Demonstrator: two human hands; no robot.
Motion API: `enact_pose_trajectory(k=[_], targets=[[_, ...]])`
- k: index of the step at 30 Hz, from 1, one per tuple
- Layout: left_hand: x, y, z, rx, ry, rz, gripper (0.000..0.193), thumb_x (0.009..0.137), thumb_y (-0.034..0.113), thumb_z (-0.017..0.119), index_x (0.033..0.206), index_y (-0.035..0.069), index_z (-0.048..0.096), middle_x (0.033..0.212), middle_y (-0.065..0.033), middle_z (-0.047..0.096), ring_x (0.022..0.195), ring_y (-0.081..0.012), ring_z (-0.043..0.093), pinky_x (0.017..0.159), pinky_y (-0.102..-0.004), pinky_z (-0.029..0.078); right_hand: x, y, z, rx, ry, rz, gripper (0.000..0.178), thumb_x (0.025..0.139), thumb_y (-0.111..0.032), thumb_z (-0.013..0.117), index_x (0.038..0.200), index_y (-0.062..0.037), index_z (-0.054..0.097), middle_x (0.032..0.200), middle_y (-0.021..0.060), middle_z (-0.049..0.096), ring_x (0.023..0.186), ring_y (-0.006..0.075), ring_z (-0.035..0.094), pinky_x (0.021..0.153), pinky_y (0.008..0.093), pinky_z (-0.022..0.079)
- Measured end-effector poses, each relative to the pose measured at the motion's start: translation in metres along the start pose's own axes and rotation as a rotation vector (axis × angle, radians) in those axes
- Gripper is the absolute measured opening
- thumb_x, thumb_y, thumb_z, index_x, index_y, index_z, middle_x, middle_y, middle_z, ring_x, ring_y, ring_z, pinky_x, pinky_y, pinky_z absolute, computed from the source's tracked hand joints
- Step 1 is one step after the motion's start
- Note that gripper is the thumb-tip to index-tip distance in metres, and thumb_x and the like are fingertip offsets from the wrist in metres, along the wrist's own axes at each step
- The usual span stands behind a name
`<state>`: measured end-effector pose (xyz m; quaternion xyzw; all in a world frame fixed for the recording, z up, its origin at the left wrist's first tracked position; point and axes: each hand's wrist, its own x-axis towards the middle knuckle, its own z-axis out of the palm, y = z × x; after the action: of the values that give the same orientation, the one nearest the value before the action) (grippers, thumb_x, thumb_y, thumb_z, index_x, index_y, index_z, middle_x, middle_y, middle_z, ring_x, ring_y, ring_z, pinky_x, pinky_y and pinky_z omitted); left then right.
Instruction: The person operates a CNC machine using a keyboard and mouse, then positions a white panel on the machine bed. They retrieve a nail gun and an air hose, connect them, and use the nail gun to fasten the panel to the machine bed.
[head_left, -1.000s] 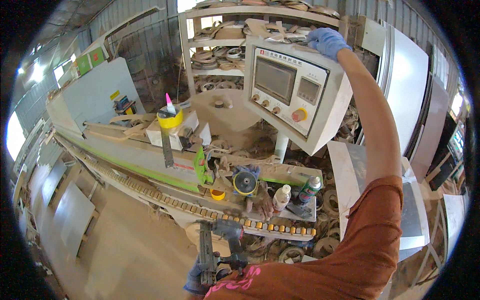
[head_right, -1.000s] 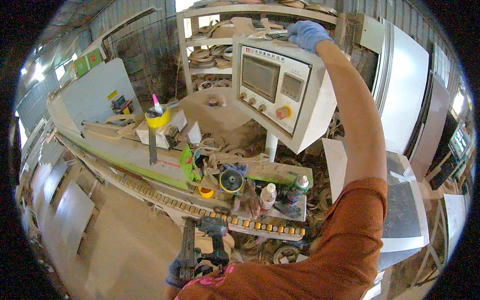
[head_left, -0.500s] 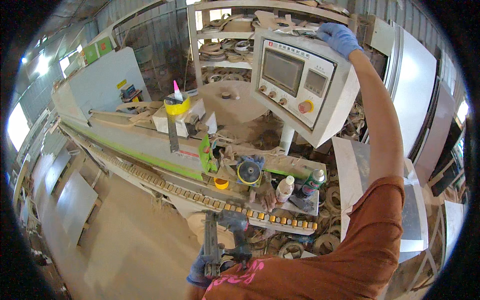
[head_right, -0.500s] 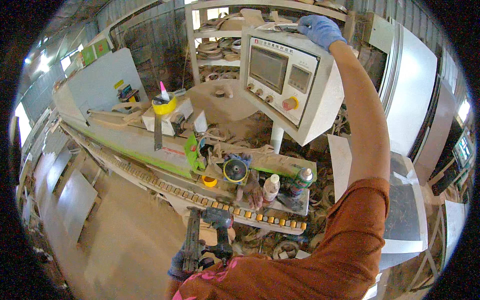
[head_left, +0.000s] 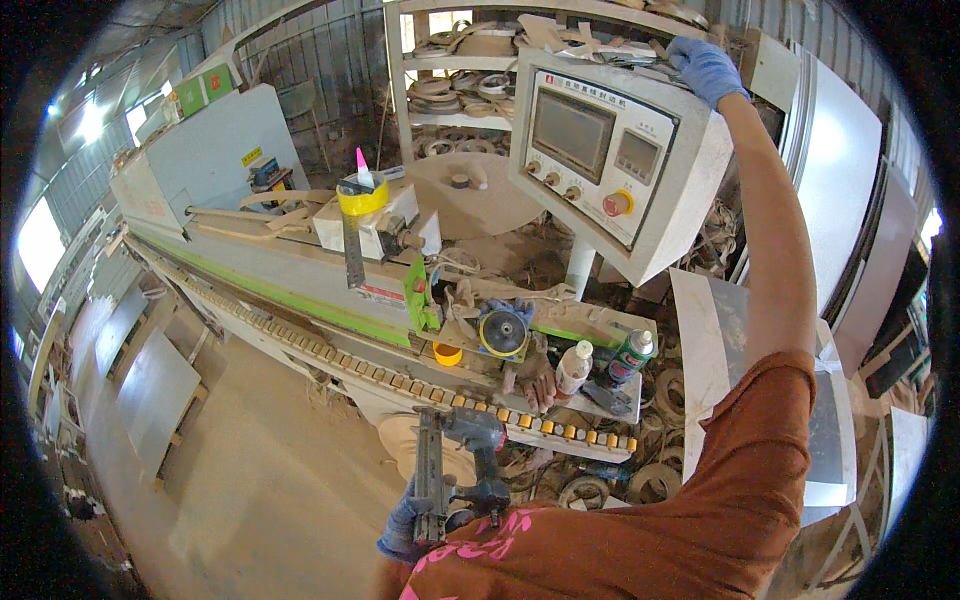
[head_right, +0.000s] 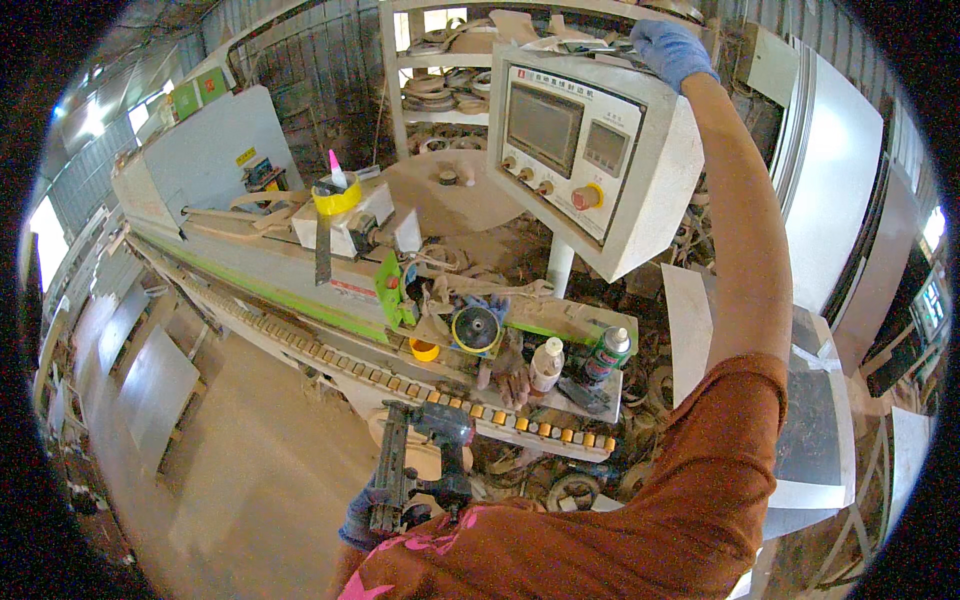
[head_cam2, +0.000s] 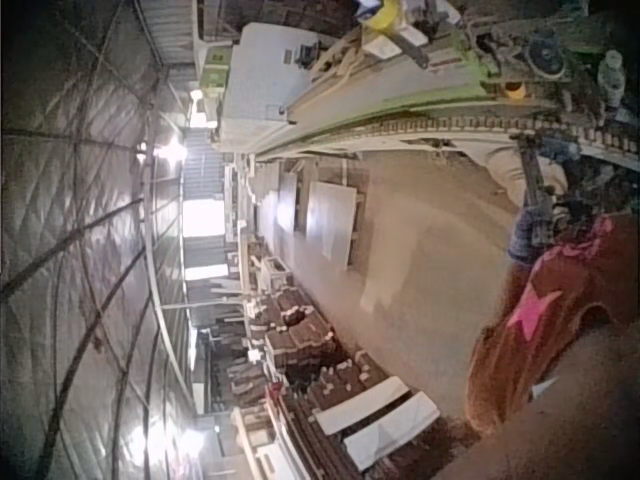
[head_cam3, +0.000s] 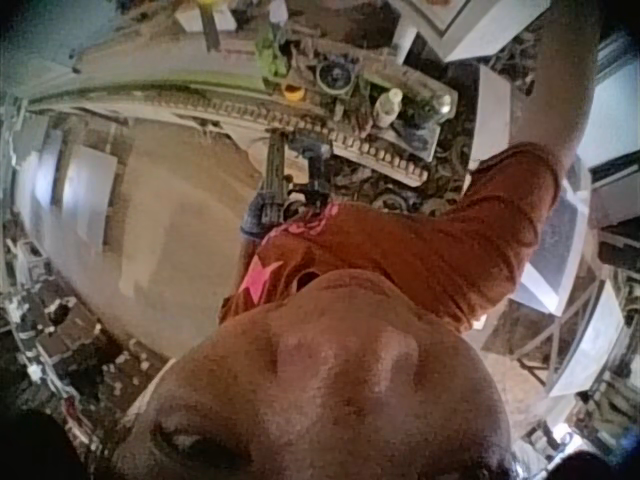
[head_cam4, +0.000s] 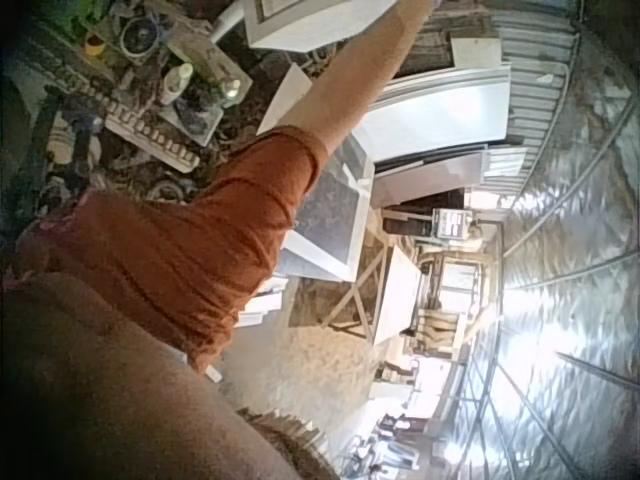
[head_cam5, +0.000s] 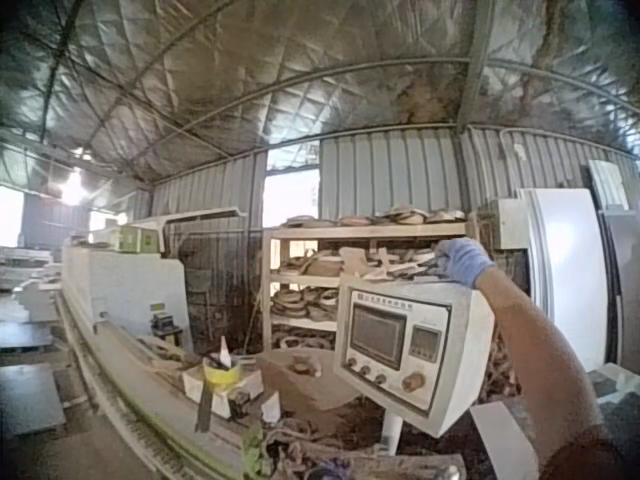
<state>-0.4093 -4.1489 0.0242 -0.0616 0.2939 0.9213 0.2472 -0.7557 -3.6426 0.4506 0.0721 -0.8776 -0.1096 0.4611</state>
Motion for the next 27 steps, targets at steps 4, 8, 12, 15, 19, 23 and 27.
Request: enact_pose_trajectory(k=[4, 8, 12, 15, 19, 23, 27], targets=[[0.002, 0.0, 0.001, -0.021, -0.013, -0.025, 0.073, 0.079, 0.016, 0.065, 0.142, 0.012, 0.029, 0.129, -0.014, 0.045, 0.114, -0.0287, 0.051, 0.084, -0.0494, 0.057, 0.001, 0.012, 0.003, 0.067, -0.058, 0.081, 0.031, 0.089, -0.038, 0.055, 0.107, -0.0148, 0.065, 0.105, 0.0152, 0.066, 0.098, 0.0349, 0.063, 0.086, 0.0415, 0.049], [0.005, -0.001, 0.0, -0.008, -0.004, -0.029, 0.073, 0.079, 0.015, 0.064, 0.143, 0.012, 0.028, 0.129, -0.0148, 0.045, 0.112, -0.0298, 0.052, 0.083, -0.0482, 0.058, 0.004, -0.016, -0.003, 0.287, 0.09, 0.066, 0.026, 0.088, -0.03, 0.06, 0.105, -0.0124, 0.067, 0.099, 0.0114, 0.069, 0.093, 0.0298, 0.065, 0.084, 0.0372, 0.049], [0.004, -0.002, -0.007, 0.005, 0.007, -0.017, 0.073, 0.079, 0.015, 0.062, 0.144, 0.012, 0.028, 0.133, -0.016, 0.044, 0.116, -0.0305, 0.05, 0.084, -0.0487, 0.057, 0.011, -0.089, -0.007, -0.062, -0.154, -0.005, 0.031, 0.086, -0.039, 0.059, 0.11, -0.0208, 0.068, 0.107, 0.0083, 0.069, 0.1, 0.0276, 0.064, 0.088, 0.0374, 0.048], [0.007, 0.0, -0.007, 0.035, -0.008, -0.047, 0.073, 0.08, 0.016, 0.061, 0.145, 0.013, 0.028, 0.134, -0.0162, 0.043, 0.119, -0.0303, 0.047, 0.087, -0.0506, 0.055, 0.011, -0.095, 0.0, -0.267, -0.136, -0.031, 0.027, 0.087, -0.039, 0.056, 0.105, -0.023, 0.068, 0.104, 0.0076, 0.069, 0.097, 0.0288, 0.065, 0.084, 0.0421, 0.049], [0.013, -0.004, -0.014, 0.008, -0.065, -0.053, 0.071, 0.082, 0.018, 0.062, 0.145, 0.013, 0.029, 0.134, -0.0156, 0.044, 0.121, -0.0297, 0.046, 0.09, -0.053, 0.052, 0.012, -0.056, 0.002, -0.168, 0.271, -0.002, 0.025, 0.09, -0.036, 0.056, 0.105, -0.0197, 0.067, 0.099, 0.007, 0.069, 0.089, 0.0263, 0.066, 0.076, 0.0394, 0.052], [0.014, -0.007, -0.017, -0.153, -0.068, -0.088, 0.066, 0.084, 0.02, 0.065, 0.141, 0.012, 0.034, 0.133, -0.0148, 0.045, 0.12, -0.0302, 0.048, 0.093, -0.053, 0.05, -0.044, -0.14, -0.051, 0.5, 0.893, -0.024, 0.011, 0.09, -0.019, 0.063, 0.091, -0.0084, 0.063, 0.069, 0.0138, 0.06, 0.058, 0.0233, 0.057, 0.056, 0.0337, 0.047], [0.021, -0.007, -0.035, -0.258, -0.341, -0.122, 0.064, 0.084, 0.02, 0.068, 0.139, 0.01, 0.036, 0.128, -0.0145, 0.05, 0.112, -0.0324, 0.055, 0.096, -0.0488, 0.048, -0.154, -0.213, -0.016, 1.402, 0.25, 0.302, 0.023, 0.092, -0.025, 0.061, 0.105, -0.006, 0.066, 0.091, 0.0036, 0.066, 0.081, 0.014, 0.063, 0.072, 0.0273, 0.051]])
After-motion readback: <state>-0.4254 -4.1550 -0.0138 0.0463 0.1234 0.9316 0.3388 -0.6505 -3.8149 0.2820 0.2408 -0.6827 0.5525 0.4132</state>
